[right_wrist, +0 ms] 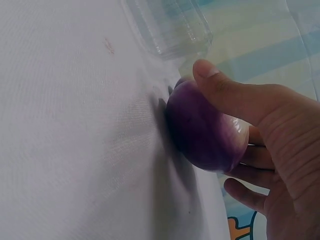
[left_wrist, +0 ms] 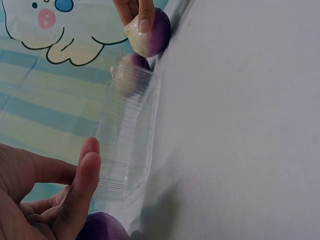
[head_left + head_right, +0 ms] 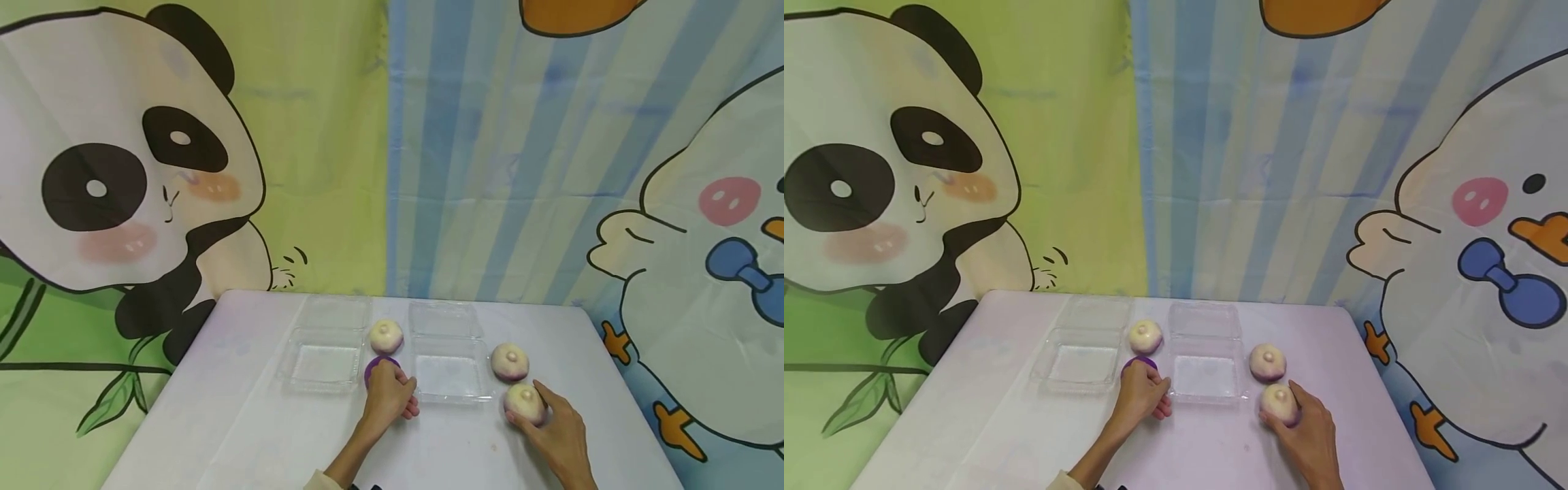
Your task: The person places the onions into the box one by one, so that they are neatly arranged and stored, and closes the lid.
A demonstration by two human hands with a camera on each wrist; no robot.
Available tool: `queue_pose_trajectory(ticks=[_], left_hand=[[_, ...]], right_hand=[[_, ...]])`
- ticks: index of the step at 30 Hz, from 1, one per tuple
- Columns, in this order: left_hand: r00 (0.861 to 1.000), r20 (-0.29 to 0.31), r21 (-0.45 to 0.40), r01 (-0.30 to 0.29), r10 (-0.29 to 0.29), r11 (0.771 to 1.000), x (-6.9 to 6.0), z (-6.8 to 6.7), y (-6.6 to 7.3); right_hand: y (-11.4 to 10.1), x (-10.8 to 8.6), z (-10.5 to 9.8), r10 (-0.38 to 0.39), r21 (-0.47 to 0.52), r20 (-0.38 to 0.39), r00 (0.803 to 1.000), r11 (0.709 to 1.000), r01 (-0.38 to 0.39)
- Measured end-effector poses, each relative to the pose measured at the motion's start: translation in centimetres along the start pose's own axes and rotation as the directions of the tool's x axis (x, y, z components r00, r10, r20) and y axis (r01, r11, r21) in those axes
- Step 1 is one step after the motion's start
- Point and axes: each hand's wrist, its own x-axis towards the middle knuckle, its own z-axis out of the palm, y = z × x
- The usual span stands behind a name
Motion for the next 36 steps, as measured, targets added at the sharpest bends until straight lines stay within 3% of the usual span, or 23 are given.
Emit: queue_pose_trajectory(ticks=[19,36], left_hand=[[0.999,0.012,0.019,-0.031,0.031,0.999,0.2,-0.08,-0.34],[1.0,0.013,0.026,-0.019,0.019,0.999,0.2,-0.17,-0.36]], right_hand=[[0.17,-0.1,0.13,0.01,0.034,-0.001,1.0,0.999,-0.01],[0.16,0.07,0.45,0.061,0.044,0.041,0.997,0.997,-0.063]])
